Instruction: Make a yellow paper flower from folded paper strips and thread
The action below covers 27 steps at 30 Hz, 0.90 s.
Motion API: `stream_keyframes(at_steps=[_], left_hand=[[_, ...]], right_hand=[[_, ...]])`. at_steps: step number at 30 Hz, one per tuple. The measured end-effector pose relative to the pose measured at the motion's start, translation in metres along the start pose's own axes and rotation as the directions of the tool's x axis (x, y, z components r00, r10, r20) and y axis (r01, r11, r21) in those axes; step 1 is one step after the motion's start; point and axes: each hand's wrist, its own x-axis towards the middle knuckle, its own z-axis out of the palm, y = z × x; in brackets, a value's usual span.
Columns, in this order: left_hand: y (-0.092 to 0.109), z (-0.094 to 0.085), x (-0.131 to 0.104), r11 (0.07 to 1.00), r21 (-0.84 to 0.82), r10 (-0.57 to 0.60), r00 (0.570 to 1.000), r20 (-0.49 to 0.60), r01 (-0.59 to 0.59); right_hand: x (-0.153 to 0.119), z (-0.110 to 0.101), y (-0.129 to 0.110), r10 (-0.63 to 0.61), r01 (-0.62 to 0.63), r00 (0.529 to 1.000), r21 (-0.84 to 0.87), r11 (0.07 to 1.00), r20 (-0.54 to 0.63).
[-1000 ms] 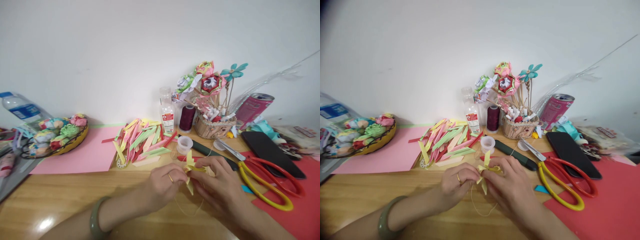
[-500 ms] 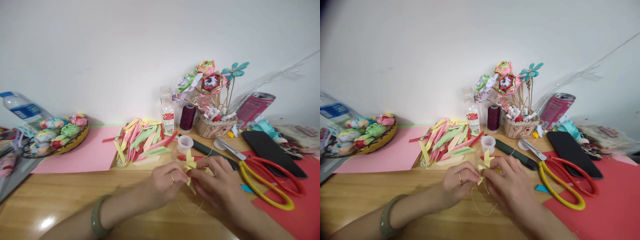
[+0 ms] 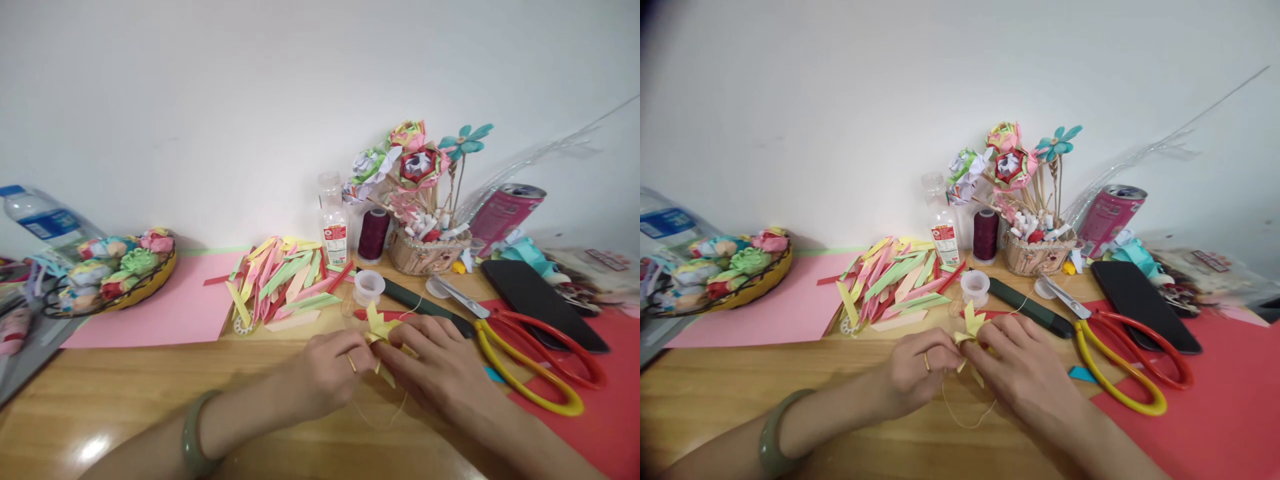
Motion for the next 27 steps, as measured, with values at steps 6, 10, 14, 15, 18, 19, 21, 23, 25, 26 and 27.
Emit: stream_keyframes(at_steps=[6,10,14,15,18,19,21,23,25,26,27], left_hand=[[-0.001,0.0,0.001,0.998,-0.057,-0.01,1.0,-0.016,0.009],[-0.002,-0.001,0.0,0.994,-0.106,-0.01,1.0,0.028,0.013],[-0.003,-0.003,0.0,0.995,-0.102,-0.003,0.999,0.049,0.008],[-0.003,-0.004,0.0,0.995,-0.104,-0.001,0.999,0.053,0.007],[-0.004,-0.006,0.001,0.992,-0.125,-0.008,0.999,0.042,0.013],[-0.004,-0.007,0.002,0.99,-0.137,-0.015,0.999,0.035,0.02],[-0.004,-0.009,0.003,0.986,-0.163,-0.024,0.999,0.034,0.03],[-0.004,-0.01,0.004,0.982,-0.187,-0.028,0.998,0.052,0.038],[-0.005,-0.01,0.005,0.977,-0.21,-0.032,0.997,0.069,0.046],[-0.006,-0.01,0.006,0.973,-0.224,-0.033,0.997,0.071,0.048],[-0.006,-0.01,0.007,0.97,-0.239,-0.031,0.997,0.067,0.046]], right_hand=[[-0.002,-0.002,0.003,-0.015,0.013,0.999,-0.03,0.999,-0.053],[-0.002,-0.007,0.008,-0.109,0.101,0.989,-0.089,0.991,-0.095],[-0.004,-0.01,0.012,-0.176,0.161,0.977,-0.126,0.979,-0.119],[-0.004,-0.01,0.013,-0.18,0.163,0.975,-0.13,0.978,-0.128],[-0.004,-0.011,0.014,-0.162,0.142,0.972,-0.125,0.982,-0.17],[-0.004,-0.011,0.014,-0.169,0.147,0.968,-0.124,0.981,-0.186],[-0.004,-0.011,0.015,-0.182,0.157,0.96,-0.128,0.979,-0.211],[-0.004,-0.01,0.016,-0.178,0.157,0.964,-0.114,0.981,-0.197],[-0.004,-0.01,0.016,-0.139,0.128,0.979,-0.079,0.989,-0.152],[-0.004,-0.009,0.016,-0.122,0.115,0.985,-0.061,0.991,-0.126],[-0.004,-0.009,0.016,-0.11,0.106,0.988,-0.042,0.993,-0.107]])
